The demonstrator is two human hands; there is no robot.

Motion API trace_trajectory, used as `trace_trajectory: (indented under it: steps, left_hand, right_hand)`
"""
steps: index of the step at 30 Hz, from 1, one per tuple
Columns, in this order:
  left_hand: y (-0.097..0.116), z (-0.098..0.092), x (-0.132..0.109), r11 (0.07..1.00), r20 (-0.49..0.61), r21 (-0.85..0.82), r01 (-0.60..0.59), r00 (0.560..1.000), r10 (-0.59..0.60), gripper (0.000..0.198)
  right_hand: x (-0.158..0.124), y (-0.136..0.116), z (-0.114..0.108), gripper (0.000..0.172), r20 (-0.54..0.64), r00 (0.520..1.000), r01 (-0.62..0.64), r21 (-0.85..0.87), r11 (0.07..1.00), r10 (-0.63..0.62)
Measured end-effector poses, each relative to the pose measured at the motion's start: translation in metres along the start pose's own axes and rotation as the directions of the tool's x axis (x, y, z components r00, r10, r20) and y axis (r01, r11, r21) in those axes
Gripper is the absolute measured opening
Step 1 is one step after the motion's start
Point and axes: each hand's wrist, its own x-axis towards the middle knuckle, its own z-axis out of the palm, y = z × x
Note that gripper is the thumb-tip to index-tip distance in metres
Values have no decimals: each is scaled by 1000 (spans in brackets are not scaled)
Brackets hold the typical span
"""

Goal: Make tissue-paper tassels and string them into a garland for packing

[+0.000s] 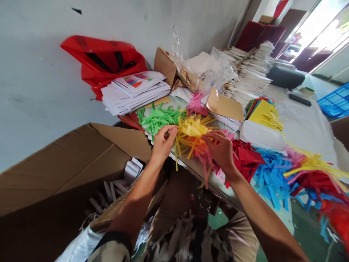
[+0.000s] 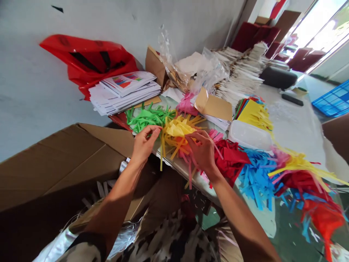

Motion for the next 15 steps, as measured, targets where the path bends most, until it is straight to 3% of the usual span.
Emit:
trace_trajectory:
  steps: [3, 8, 15]
  left_hand:
    - [-4, 7, 4, 993, 67, -57, 103, 993, -99, 40]
    - [-5, 16, 8, 936, 179, -162, 312, 942, -283, 44]
    - [-1, 17, 20, 912, 80, -219, 346, 938, -337, 32]
  right_hand:
    - [-4, 3, 1, 17, 10, 1000, 25, 18, 1000, -25]
    - [-14, 3, -2, 12, 73, 990, 123, -12, 992, -122]
    - [-11, -8, -14, 12, 4, 989, 150, -13, 989, -150]
